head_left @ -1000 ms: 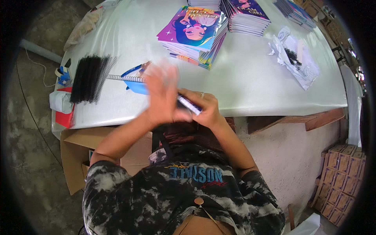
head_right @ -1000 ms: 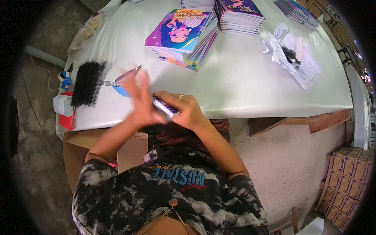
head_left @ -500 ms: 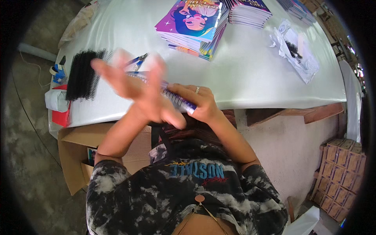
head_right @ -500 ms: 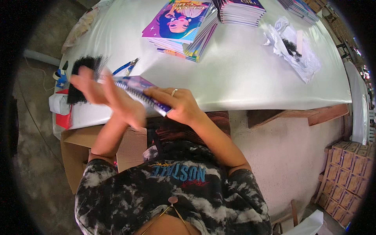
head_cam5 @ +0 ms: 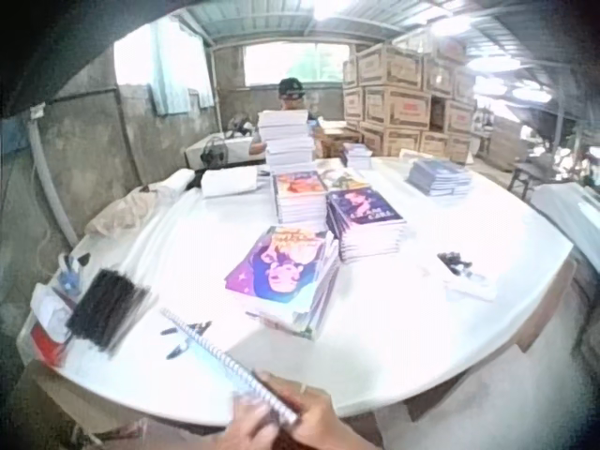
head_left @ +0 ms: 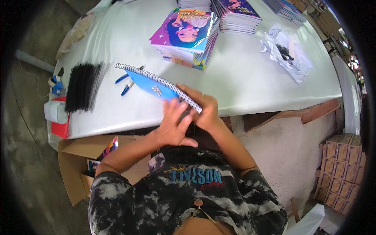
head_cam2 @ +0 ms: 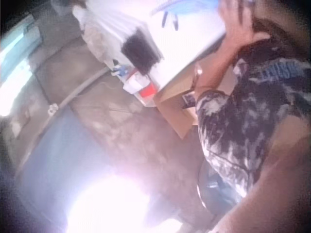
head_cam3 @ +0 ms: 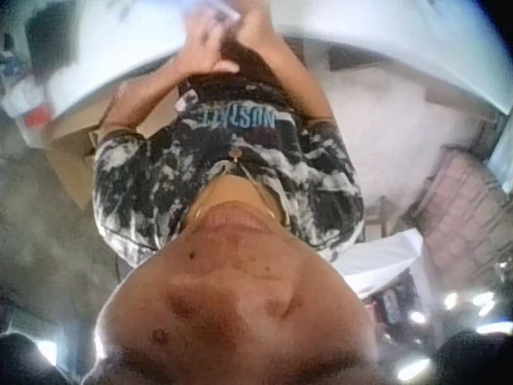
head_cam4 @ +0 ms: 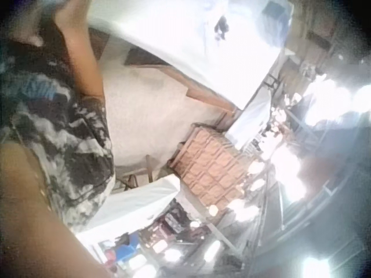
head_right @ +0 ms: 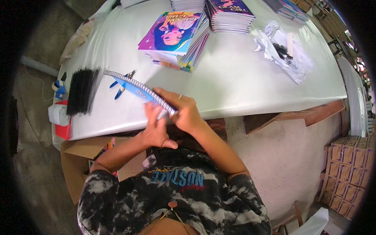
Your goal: The person assembles spiral-bound notebooks by inserting metal coils into pre-punched holes. They use pliers to secure the ends of the coils and stack the completed notebooks on the table.
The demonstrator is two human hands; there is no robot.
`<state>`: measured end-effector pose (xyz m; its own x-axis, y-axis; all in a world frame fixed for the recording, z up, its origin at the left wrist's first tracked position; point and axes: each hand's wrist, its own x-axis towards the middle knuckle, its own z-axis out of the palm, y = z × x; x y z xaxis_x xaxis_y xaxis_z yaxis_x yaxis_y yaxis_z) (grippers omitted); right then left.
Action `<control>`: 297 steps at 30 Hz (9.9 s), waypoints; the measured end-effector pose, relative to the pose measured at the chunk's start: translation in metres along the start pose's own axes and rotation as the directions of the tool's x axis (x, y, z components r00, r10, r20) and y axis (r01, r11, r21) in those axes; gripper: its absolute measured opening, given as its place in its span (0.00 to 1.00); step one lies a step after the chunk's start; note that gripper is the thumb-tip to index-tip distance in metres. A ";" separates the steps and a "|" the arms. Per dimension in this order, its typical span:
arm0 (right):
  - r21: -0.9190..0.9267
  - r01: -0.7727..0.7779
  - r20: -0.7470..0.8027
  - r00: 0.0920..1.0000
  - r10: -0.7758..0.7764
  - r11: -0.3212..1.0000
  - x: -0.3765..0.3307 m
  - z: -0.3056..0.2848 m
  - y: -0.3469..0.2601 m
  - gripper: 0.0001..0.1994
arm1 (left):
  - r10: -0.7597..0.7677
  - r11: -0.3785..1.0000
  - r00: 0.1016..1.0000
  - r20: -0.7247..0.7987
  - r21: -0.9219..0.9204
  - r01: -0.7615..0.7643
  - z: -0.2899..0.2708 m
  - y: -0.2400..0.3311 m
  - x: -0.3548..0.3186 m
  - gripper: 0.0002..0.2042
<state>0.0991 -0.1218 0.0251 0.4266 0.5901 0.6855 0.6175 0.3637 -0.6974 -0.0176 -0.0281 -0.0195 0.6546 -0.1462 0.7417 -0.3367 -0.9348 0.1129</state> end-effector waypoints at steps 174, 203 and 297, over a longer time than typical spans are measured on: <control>0.227 -0.364 -0.045 0.923 0.383 0.903 -0.016 -0.067 0.019 0.15 | -0.661 0.529 0.668 0.342 -0.420 0.738 -0.086 -0.086 0.060 0.19; 0.197 -0.253 0.014 0.967 0.255 0.947 -0.019 -0.070 0.010 0.12 | -0.337 0.941 0.814 0.472 0.160 0.297 -0.130 -0.072 0.116 0.11; -0.095 0.370 0.131 0.925 -0.357 0.924 -0.015 -0.027 -0.004 0.15 | 0.181 0.924 0.948 -0.261 0.375 -0.073 -0.081 -0.061 0.014 0.55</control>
<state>0.1085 -0.1517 0.0238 0.0875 0.5105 0.8554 0.7914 0.4859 -0.3709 -0.0425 0.0528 0.0379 0.3835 -0.2232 0.8962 -0.1054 -0.9746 -0.1976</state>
